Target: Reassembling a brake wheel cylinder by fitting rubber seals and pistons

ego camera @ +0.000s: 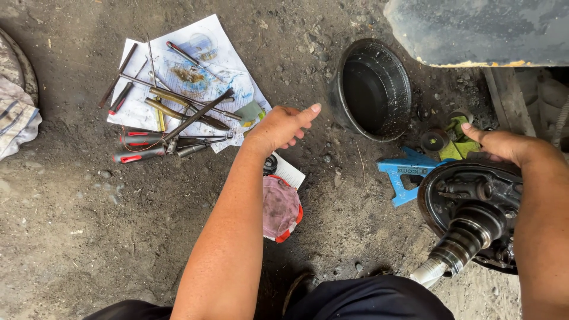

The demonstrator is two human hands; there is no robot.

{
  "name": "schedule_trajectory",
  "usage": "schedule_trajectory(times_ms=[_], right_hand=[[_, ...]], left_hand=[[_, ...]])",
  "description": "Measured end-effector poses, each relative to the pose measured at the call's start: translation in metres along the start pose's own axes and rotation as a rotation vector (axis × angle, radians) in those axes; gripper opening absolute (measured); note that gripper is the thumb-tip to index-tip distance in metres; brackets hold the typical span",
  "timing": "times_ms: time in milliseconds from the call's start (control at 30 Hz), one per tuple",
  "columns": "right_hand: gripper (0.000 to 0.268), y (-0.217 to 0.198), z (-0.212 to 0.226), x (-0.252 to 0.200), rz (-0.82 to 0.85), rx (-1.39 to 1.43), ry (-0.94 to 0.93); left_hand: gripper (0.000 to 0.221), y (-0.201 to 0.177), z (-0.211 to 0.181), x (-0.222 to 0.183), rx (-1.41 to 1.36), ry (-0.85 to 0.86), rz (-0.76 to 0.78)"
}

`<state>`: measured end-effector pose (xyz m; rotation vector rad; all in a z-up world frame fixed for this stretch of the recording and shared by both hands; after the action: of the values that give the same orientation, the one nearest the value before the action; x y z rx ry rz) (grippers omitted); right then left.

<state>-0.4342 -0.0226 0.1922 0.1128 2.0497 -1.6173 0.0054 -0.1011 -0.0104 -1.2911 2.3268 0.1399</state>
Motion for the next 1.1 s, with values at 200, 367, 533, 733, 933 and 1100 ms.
schedule_trajectory(times_ms=[200, 367, 533, 733, 933, 1100], right_hand=[[0.102, -0.004, 0.005, -0.005, -0.095, -0.044, -0.060], [0.105, -0.005, 0.003, -0.002, -0.090, -0.047, -0.041], [0.105, -0.008, 0.001, 0.007, -0.151, -0.072, -0.079], [0.094, -0.007, 0.037, -0.039, -0.312, -0.317, -0.331], [0.063, 0.062, 0.067, -0.199, -0.464, -0.321, -0.887], [0.069, 0.130, -0.009, -0.264, 0.348, -0.184, -0.817]], left_hand=[[0.092, -0.001, -0.001, -0.001, 0.001, -0.008, -0.003], [0.092, -0.005, 0.001, -0.003, -0.011, -0.006, -0.005], [0.091, -0.006, -0.003, -0.005, -0.046, 0.010, -0.006], [0.088, -0.007, -0.004, -0.008, -0.071, 0.004, -0.014], [0.079, 0.009, -0.007, 0.003, -0.133, 0.039, -0.029], [0.067, 0.022, -0.004, 0.023, -0.312, 0.084, -0.330]])
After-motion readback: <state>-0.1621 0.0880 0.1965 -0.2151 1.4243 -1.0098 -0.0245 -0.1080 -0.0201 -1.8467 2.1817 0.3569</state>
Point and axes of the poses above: each hand's wrist, its own x-axis towards the middle knuckle, its own y-axis out of the palm, z = x × y, the point moved 8 cm from there along x, towards the middle knuckle, and after that the axes turned 10 degrees about x, right-handed, at the moved point
